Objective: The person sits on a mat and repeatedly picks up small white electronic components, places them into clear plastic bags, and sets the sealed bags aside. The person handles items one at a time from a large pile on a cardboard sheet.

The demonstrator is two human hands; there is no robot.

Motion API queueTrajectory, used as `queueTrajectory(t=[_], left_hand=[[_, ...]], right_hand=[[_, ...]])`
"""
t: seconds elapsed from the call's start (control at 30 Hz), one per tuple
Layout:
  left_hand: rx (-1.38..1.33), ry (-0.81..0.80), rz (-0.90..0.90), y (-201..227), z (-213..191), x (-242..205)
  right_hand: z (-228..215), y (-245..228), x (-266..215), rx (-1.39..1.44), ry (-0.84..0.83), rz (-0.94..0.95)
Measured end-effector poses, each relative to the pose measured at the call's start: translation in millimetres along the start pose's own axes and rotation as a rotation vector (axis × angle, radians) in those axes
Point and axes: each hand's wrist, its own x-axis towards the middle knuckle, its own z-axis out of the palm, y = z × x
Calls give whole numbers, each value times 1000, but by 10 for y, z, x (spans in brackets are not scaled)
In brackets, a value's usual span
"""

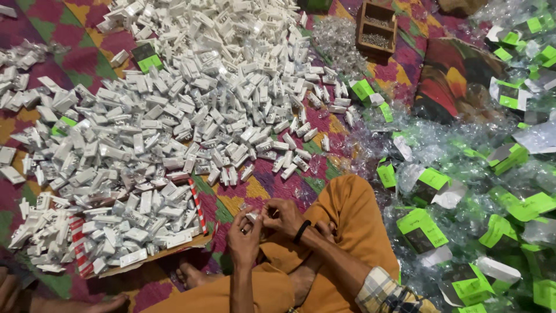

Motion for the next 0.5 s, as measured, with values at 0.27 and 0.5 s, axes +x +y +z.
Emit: queueTrajectory(t=[0.27,0.5], left_hand=[[121,25,-42,39,-32,-61],[194,68,-86,94,-37,-48]], right_hand=[[80,119,-36,-120,22,-44],[93,105,-23,-115,42,-104]])
